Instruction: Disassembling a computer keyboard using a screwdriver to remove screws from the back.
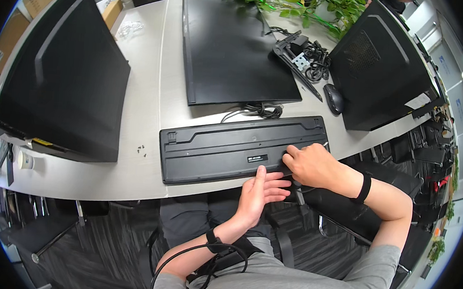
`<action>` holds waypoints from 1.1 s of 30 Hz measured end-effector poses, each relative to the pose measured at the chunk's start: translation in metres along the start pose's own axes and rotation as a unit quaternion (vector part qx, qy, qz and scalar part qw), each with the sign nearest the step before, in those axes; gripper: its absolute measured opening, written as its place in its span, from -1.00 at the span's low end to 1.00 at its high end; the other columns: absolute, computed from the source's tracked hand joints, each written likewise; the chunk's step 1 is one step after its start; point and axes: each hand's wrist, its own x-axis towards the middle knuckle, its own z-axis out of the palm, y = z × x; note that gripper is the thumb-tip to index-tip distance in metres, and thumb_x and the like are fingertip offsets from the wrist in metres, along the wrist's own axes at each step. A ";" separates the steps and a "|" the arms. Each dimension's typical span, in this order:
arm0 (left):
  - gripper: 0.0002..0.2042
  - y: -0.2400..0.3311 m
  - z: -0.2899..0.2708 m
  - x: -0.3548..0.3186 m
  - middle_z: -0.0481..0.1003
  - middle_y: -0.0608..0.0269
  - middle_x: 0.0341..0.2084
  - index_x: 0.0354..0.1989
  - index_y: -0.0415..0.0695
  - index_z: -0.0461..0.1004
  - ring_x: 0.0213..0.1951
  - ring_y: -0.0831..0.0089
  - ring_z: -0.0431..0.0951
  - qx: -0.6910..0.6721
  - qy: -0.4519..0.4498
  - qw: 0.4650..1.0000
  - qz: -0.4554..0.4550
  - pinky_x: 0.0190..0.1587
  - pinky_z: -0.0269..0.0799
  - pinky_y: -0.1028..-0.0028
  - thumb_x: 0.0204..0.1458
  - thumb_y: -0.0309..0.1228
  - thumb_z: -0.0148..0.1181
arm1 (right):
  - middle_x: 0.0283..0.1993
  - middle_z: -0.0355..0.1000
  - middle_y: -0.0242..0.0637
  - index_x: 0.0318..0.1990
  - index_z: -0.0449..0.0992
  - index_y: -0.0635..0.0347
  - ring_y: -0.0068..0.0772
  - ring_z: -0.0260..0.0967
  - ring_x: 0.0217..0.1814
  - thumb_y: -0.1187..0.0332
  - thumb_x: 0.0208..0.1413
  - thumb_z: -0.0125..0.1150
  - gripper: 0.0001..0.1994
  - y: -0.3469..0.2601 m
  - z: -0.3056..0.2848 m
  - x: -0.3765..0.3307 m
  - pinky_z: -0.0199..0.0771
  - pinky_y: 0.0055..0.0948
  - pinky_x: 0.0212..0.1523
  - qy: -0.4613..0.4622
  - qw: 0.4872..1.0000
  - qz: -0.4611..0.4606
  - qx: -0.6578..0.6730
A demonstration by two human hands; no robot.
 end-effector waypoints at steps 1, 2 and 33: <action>-0.22 -0.001 0.000 -0.001 0.65 -0.23 0.02 0.32 -0.47 0.38 -0.08 0.20 0.74 -0.015 -0.001 1.000 0.003 0.03 0.66 0.31 0.54 0.15 -0.36 | -0.26 0.52 -0.15 -0.28 0.55 0.28 -0.14 0.64 -0.43 0.35 -0.05 0.42 -0.77 -0.001 0.000 0.001 0.58 -0.22 -0.47 0.001 1.000 0.008 0.001; -0.22 -0.001 0.000 -0.002 0.65 -0.23 0.02 0.32 -0.47 0.38 -0.08 0.20 0.74 -0.017 0.005 1.000 0.006 0.03 0.66 0.31 0.54 0.15 -0.36 | -0.26 0.52 -0.15 -0.28 0.55 0.28 -0.14 0.64 -0.43 0.35 -0.05 0.42 -0.77 -0.001 0.000 0.002 0.58 -0.22 -0.47 0.002 1.000 0.002 0.002; 0.20 0.087 -0.125 -0.080 0.24 -0.14 0.47 0.61 -0.19 0.10 0.48 -0.10 0.20 0.633 0.383 0.613 0.277 0.54 0.09 0.05 -0.33 -0.27 0.67 | 0.01 0.45 -0.05 0.23 0.43 0.39 0.14 0.54 -0.03 0.00 -0.10 0.66 -0.16 0.079 0.048 -0.073 0.54 -0.01 -0.03 0.062 0.926 0.269 0.257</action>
